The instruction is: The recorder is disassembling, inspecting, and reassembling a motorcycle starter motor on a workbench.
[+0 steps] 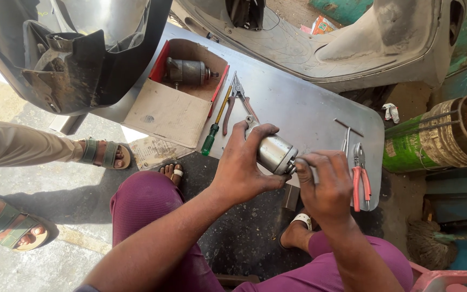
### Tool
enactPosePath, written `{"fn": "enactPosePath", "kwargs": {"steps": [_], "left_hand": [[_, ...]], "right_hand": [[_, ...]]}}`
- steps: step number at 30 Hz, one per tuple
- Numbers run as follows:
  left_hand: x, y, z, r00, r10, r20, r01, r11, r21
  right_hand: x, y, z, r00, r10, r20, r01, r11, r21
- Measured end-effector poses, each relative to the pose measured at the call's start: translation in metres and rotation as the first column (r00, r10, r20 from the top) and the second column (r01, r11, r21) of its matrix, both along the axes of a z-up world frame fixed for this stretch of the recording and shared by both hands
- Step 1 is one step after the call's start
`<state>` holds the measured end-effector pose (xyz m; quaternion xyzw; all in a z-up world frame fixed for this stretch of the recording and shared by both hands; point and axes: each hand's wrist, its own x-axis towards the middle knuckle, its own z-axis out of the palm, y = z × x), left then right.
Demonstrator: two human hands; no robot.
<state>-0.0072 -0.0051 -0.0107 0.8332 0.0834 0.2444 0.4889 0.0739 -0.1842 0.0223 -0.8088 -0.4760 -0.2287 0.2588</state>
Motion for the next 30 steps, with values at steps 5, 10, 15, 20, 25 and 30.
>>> {"fn": "enactPosePath", "kwargs": {"steps": [5,10,15,20,25,30], "left_hand": [[0.0,0.003,0.007,0.999,-0.039,-0.033,0.036,0.996,-0.085],[0.002,0.003,0.003,0.999,-0.024,-0.033,0.024,1.0,-0.017],[0.002,0.001,0.0,1.0,0.009,-0.022,-0.009,0.999,0.037],[0.004,0.001,0.004,0.998,-0.014,-0.069,0.013,1.0,-0.014],[0.005,0.0,0.003,0.996,-0.045,-0.075,0.043,0.999,-0.031],[0.006,-0.001,0.006,0.998,-0.035,-0.061,0.033,0.999,-0.036]], "right_hand": [[0.002,0.0,0.01,0.971,0.084,-0.222,-0.064,0.993,0.096],[0.004,0.003,0.01,0.985,0.078,-0.151,-0.072,0.996,0.045],[0.005,0.005,0.009,0.978,0.086,0.192,-0.066,0.992,-0.11],[0.005,0.001,0.013,0.991,0.087,0.105,-0.084,0.996,-0.04],[0.004,0.003,0.013,0.994,0.094,0.056,-0.094,0.996,0.001],[0.003,0.005,0.003,0.988,0.042,0.146,-0.04,0.999,-0.014]]}}
